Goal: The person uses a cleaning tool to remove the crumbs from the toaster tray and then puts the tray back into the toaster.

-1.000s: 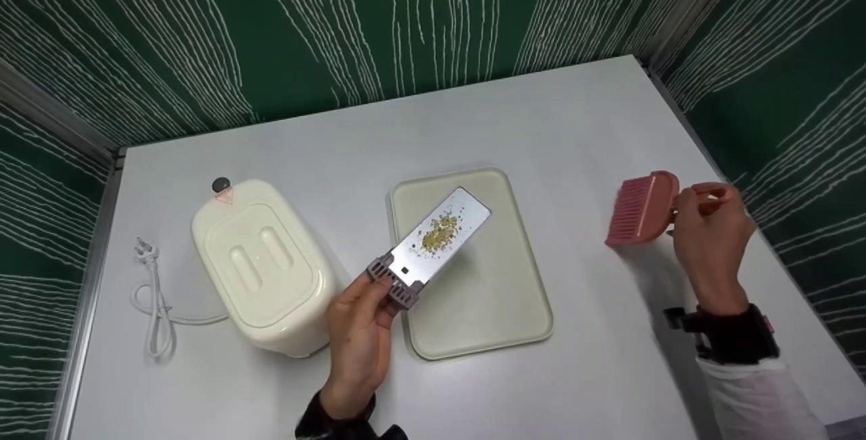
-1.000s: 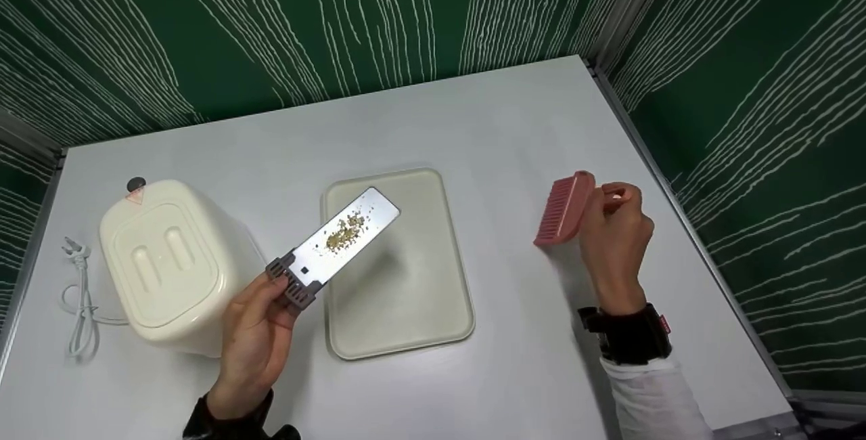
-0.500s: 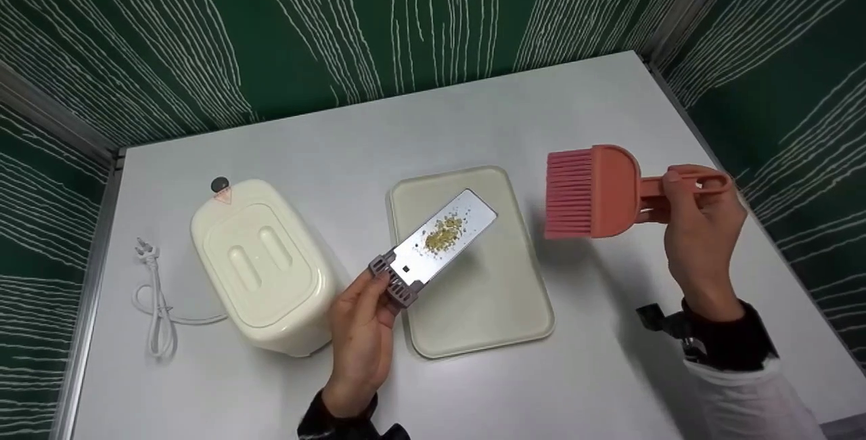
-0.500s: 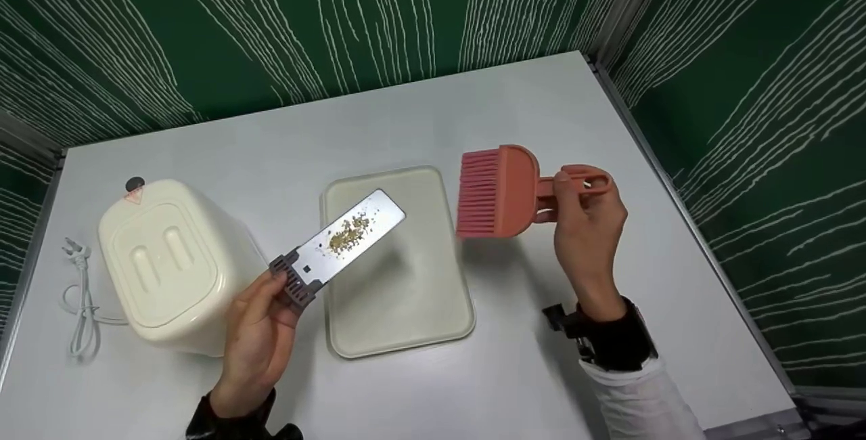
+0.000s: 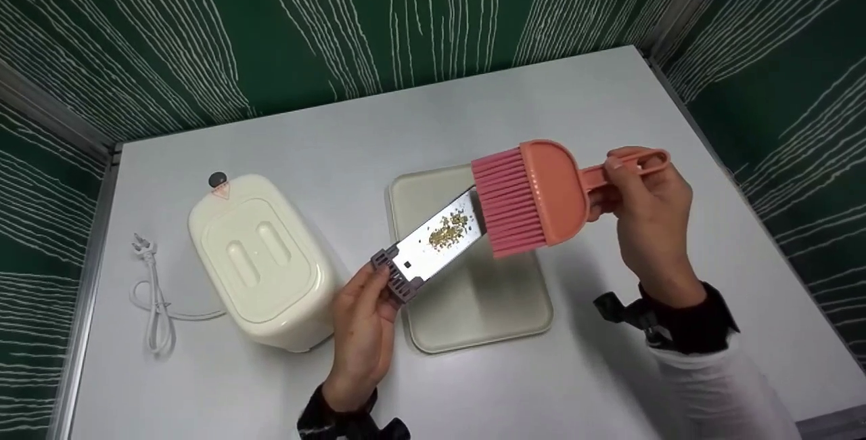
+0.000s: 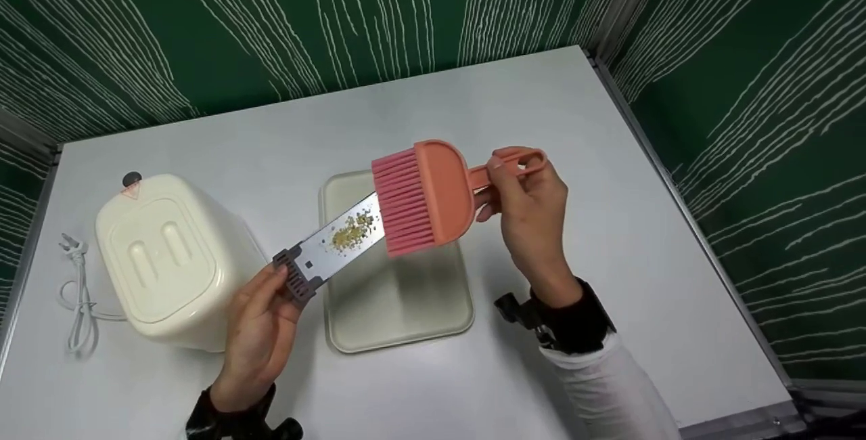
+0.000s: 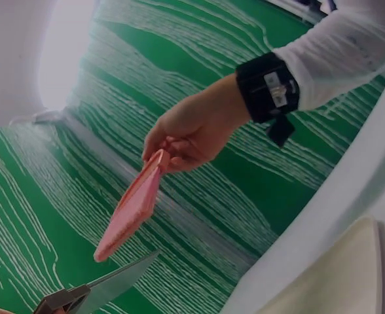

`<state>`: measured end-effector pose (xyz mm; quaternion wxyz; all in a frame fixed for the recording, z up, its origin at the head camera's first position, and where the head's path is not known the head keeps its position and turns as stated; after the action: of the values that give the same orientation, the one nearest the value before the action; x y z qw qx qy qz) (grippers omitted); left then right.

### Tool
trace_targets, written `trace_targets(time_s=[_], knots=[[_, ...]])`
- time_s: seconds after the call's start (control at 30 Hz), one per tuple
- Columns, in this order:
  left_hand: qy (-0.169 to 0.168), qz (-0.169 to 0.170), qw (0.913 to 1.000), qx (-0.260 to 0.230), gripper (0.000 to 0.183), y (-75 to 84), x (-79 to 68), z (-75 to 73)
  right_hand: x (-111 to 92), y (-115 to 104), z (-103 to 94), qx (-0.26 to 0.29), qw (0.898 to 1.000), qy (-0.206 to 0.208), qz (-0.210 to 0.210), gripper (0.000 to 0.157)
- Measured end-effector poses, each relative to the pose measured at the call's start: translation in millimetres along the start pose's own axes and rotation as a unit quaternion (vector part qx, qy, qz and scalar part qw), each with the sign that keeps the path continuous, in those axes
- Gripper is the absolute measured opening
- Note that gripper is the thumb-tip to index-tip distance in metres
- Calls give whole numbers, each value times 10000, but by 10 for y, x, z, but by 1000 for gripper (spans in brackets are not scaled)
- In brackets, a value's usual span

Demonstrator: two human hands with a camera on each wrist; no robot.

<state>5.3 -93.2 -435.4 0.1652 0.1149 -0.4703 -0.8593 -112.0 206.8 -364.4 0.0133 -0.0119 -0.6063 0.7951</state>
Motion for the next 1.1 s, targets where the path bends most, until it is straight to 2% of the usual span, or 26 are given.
trace_targets(time_s=[0.2, 0.37, 0.63, 1.1], knots=[[-2, -37, 9999, -99, 34, 15, 12, 1, 0, 117, 286, -128, 9991, -409, -33, 19], [-39, 25, 10000, -14, 35, 17, 17, 3, -52, 209, 411, -133, 9976, -652, 166, 19], [-39, 29, 10000, -69, 35, 16, 14, 7, -141, 341, 463, -94, 9967, -671, 440, 13], [-13, -15, 10000, 3, 34, 16, 8, -1, -245, 487, 469, -228, 9963, -531, 635, 12]])
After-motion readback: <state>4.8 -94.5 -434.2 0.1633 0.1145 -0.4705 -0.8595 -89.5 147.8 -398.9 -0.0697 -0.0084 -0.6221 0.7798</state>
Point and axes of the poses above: each hand's wrist, its own x-axis towards the middle knuckle, its own z-axis out of the palm, y = z × x, the point moved 1 cm from there along x, towards the middle knuckle, and after that the axes turned 15 degrees about z, right-handed, at the moved point
